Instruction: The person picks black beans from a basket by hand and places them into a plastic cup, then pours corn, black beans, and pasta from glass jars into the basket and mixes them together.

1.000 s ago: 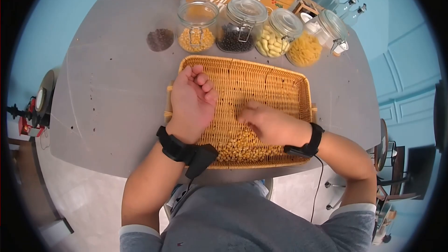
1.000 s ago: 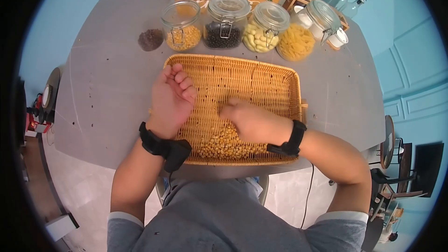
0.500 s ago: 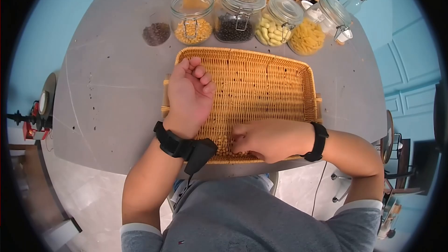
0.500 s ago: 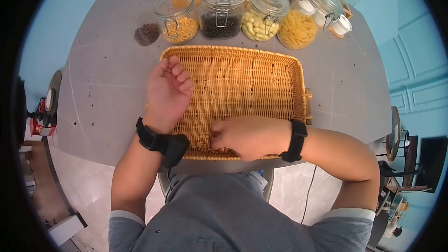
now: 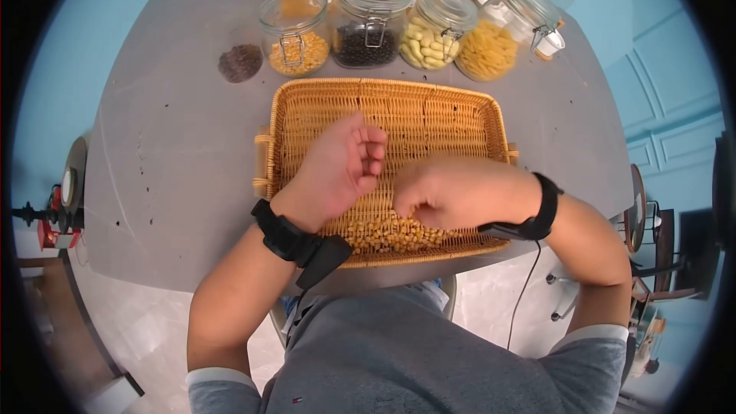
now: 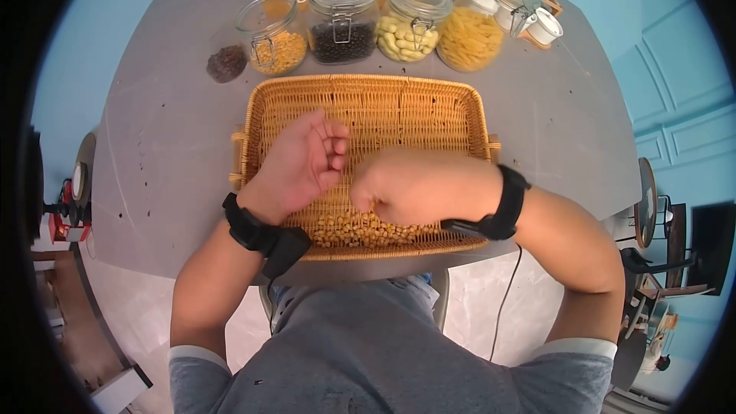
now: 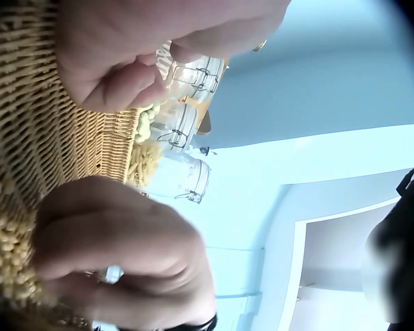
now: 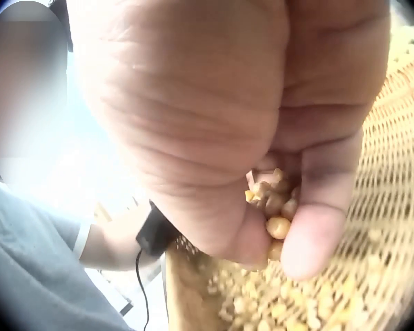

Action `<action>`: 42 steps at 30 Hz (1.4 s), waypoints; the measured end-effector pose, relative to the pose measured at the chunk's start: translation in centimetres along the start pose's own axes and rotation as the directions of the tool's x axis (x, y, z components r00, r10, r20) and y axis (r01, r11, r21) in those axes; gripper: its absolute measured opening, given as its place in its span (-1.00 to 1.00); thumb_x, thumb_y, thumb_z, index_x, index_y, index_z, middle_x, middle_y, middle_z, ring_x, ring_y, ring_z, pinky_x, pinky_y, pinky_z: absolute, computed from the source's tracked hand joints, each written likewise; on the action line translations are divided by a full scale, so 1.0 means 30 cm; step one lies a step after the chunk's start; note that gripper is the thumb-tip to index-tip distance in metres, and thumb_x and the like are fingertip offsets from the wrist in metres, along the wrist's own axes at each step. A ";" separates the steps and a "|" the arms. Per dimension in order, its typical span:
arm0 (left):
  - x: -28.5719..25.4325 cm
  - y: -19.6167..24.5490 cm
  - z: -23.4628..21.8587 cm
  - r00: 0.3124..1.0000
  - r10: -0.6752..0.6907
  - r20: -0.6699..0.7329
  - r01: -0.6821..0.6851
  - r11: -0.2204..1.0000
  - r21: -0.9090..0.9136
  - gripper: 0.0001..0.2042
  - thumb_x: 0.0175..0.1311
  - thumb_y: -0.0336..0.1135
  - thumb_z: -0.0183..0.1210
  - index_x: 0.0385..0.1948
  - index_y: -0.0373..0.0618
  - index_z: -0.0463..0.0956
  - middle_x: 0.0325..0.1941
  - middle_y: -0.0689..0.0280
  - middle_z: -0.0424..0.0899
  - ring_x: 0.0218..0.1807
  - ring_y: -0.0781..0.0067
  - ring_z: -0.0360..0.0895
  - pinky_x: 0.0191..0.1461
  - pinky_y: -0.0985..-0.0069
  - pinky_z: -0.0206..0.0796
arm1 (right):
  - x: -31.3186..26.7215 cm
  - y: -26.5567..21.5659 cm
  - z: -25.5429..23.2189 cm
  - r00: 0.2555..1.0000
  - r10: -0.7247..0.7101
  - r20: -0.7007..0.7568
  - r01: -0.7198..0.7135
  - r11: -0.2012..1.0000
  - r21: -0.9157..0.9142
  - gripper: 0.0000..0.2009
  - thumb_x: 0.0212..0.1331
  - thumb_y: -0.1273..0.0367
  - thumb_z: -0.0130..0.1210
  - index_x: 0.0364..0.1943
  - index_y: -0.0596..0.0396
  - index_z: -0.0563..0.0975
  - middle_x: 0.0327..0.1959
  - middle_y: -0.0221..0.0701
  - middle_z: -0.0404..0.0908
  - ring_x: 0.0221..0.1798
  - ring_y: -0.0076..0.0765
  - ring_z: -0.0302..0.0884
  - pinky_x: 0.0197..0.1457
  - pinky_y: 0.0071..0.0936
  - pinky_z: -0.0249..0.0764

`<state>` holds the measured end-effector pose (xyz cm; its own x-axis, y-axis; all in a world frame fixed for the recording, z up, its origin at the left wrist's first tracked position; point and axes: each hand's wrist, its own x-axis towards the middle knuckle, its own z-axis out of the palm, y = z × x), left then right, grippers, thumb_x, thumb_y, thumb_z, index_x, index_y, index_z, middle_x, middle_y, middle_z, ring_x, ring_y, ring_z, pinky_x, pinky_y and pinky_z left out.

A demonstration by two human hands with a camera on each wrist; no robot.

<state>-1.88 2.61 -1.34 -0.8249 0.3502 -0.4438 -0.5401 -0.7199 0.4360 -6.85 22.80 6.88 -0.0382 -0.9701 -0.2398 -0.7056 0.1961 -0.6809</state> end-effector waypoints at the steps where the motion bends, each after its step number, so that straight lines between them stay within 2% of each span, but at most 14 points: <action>1: 0.006 -0.013 0.014 0.998 -0.062 -0.021 0.063 0.997 0.041 -0.67 0.46 -0.01 -0.07 -0.15 -0.07 0.50 -0.32 0.38 0.58 -0.33 0.51 0.52 -0.38 0.60 0.36 | 0.006 -0.017 -0.036 0.997 0.030 -0.065 -0.031 0.999 -0.009 -0.93 0.00 0.56 0.14 -0.39 0.19 0.55 -0.36 -0.21 0.55 -0.23 0.01 0.55 -0.17 -0.15 0.47; 3: 0.000 -0.030 0.060 0.991 -0.130 -0.038 0.132 0.987 0.090 -0.65 0.46 0.01 -0.07 -0.08 -0.07 0.50 -0.28 0.37 0.62 -0.28 0.51 0.58 -0.33 0.59 0.42 | 0.026 -0.036 -0.069 0.988 0.068 -0.141 -0.071 0.997 -0.017 -0.92 0.01 0.55 0.15 -0.37 0.17 0.57 -0.35 -0.20 0.56 -0.23 0.00 0.56 -0.16 -0.16 0.47; 6: -0.042 -0.033 0.132 0.987 -0.163 0.010 0.161 0.982 0.103 -0.61 0.51 -0.01 -0.22 -0.20 -0.10 0.51 -0.35 0.40 0.59 -0.44 0.52 0.51 -0.51 0.57 0.24 | 0.065 -0.062 -0.082 0.970 0.034 -0.242 -0.024 0.999 0.043 -0.89 0.02 0.53 0.17 -0.33 0.16 0.58 -0.32 -0.18 0.58 -0.21 0.01 0.58 -0.15 -0.19 0.49; 9: -0.038 -0.037 0.121 0.988 -0.157 0.011 0.156 0.987 0.048 -0.62 0.50 -0.05 -0.20 -0.19 -0.15 0.51 -0.39 0.39 0.57 -0.48 0.54 0.45 -0.56 0.60 0.21 | 0.057 -0.082 -0.074 0.957 0.079 -0.278 -0.123 0.982 -0.143 -0.84 0.01 0.55 0.18 -0.27 0.17 0.58 -0.31 -0.19 0.62 -0.19 -0.01 0.60 -0.15 -0.23 0.51; 11: -0.024 -0.034 0.073 0.955 -0.157 0.252 0.167 0.986 -0.020 -0.70 0.45 -0.14 -0.12 -0.24 -0.16 0.49 -0.43 0.36 0.53 -0.53 0.58 0.38 -0.63 0.68 0.12 | 0.033 -0.081 -0.071 0.919 -0.006 -0.395 0.001 1.000 -0.011 -0.85 0.06 0.54 0.17 -0.25 0.18 0.58 -0.32 -0.23 0.64 -0.22 -0.09 0.62 -0.15 -0.26 0.51; 14: -0.009 -0.036 0.062 0.962 -0.235 0.139 0.226 0.971 0.074 -0.79 0.40 -0.25 -0.08 -0.32 -0.15 0.46 -0.47 0.35 0.48 -0.55 0.61 0.32 -0.69 0.74 0.02 | -0.054 -0.092 -0.064 0.857 0.185 -0.480 -0.090 0.973 0.214 -0.90 0.15 0.52 0.15 -0.25 0.18 0.59 -0.34 -0.25 0.63 -0.25 -0.16 0.62 -0.16 -0.29 0.50; 16: -0.013 -0.035 0.059 0.960 -0.241 0.145 0.235 0.970 0.060 -0.80 0.41 -0.23 -0.06 -0.32 -0.13 0.45 -0.47 0.37 0.45 -0.55 0.63 0.31 -0.69 0.76 0.02 | -0.132 -0.065 -0.042 0.864 0.272 -0.423 -0.241 0.962 0.125 -0.85 0.19 0.44 0.19 -0.17 0.16 0.56 -0.33 -0.22 0.61 -0.25 -0.18 0.60 -0.16 -0.30 0.49; 18: -0.015 -0.034 0.061 0.958 -0.247 0.148 0.242 0.969 0.048 -0.80 0.42 -0.20 -0.05 -0.32 -0.10 0.44 -0.48 0.39 0.43 -0.54 0.65 0.29 -0.68 0.77 0.02 | -0.184 -0.020 0.025 0.835 0.499 -0.231 -0.507 0.861 0.026 -0.65 0.12 0.31 0.25 -0.06 0.22 0.53 -0.25 -0.08 0.65 -0.13 0.10 0.62 -0.04 -0.21 0.52; 21: -0.017 -0.037 0.067 0.964 -0.232 0.133 0.225 0.972 0.068 -0.77 0.44 -0.18 -0.07 -0.33 -0.10 0.45 -0.48 0.39 0.43 -0.54 0.64 0.30 -0.69 0.77 0.01 | -0.195 -0.027 0.107 0.750 0.659 -0.059 -0.646 0.748 0.151 -0.57 0.12 0.22 0.27 -0.04 0.25 0.49 -0.24 -0.02 0.63 -0.09 0.15 0.60 -0.03 -0.17 0.50; 24: -0.019 -0.039 0.068 0.964 -0.236 0.124 0.226 0.970 0.090 -0.77 0.43 -0.16 -0.05 -0.33 -0.10 0.44 -0.48 0.38 0.43 -0.53 0.64 0.31 -0.69 0.77 0.02 | -0.162 -0.034 0.166 0.798 0.595 -0.095 -0.584 0.802 0.125 -0.56 0.15 0.14 0.25 -0.07 0.22 0.48 -0.22 -0.04 0.60 -0.13 0.04 0.61 -0.09 -0.17 0.49; 28: -0.017 -0.035 0.068 0.963 -0.243 0.119 0.235 0.969 0.080 -0.76 0.43 -0.14 -0.04 -0.33 -0.10 0.43 -0.47 0.37 0.42 -0.53 0.63 0.31 -0.69 0.77 0.01 | -0.072 -0.086 0.157 0.814 0.579 -0.054 -0.576 0.815 0.053 -0.60 0.15 0.14 0.25 -0.16 0.23 0.50 -0.35 -0.04 0.61 -0.21 0.13 0.60 -0.15 -0.10 0.49; 29: -0.018 -0.034 0.067 0.964 -0.242 0.113 0.233 0.969 0.084 -0.76 0.42 -0.13 -0.04 -0.33 -0.10 0.43 -0.47 0.37 0.41 -0.53 0.63 0.30 -0.69 0.77 0.00 | -0.060 -0.077 0.180 0.829 0.542 -0.137 -0.539 0.840 0.063 -0.69 0.13 0.21 0.24 -0.28 0.21 0.53 -0.44 -0.10 0.59 -0.31 0.10 0.59 -0.22 -0.13 0.48; 35: -0.022 -0.030 0.070 0.973 -0.223 0.051 0.217 0.971 0.096 -0.74 0.42 -0.10 -0.04 -0.34 -0.09 0.43 -0.47 0.37 0.41 -0.52 0.63 0.29 -0.69 0.76 0.00 | 0.005 -0.044 0.190 0.889 0.451 -0.071 -0.443 0.890 0.108 -0.85 0.05 0.37 0.21 -0.45 0.19 0.55 -0.52 -0.17 0.56 -0.42 -0.02 0.57 -0.31 -0.22 0.45; 42: -0.007 -0.044 0.050 0.975 -0.221 -0.028 0.223 0.966 0.133 -0.73 0.44 -0.10 -0.09 -0.32 -0.09 0.44 -0.43 0.35 0.44 -0.55 0.61 0.31 -0.71 0.75 -0.01 | -0.012 -0.062 0.025 0.900 0.399 -0.178 -0.358 0.906 0.225 -0.89 0.03 0.44 0.21 -0.34 0.14 0.61 -0.52 -0.24 0.60 -0.43 -0.19 0.59 -0.30 -0.31 0.47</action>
<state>-1.24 4.40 -0.65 -0.6803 0.4837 -0.5506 -0.7274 -0.5378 0.4262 -4.98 22.90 7.71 -0.4416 -0.8199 -0.3644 -0.4668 0.5568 -0.6871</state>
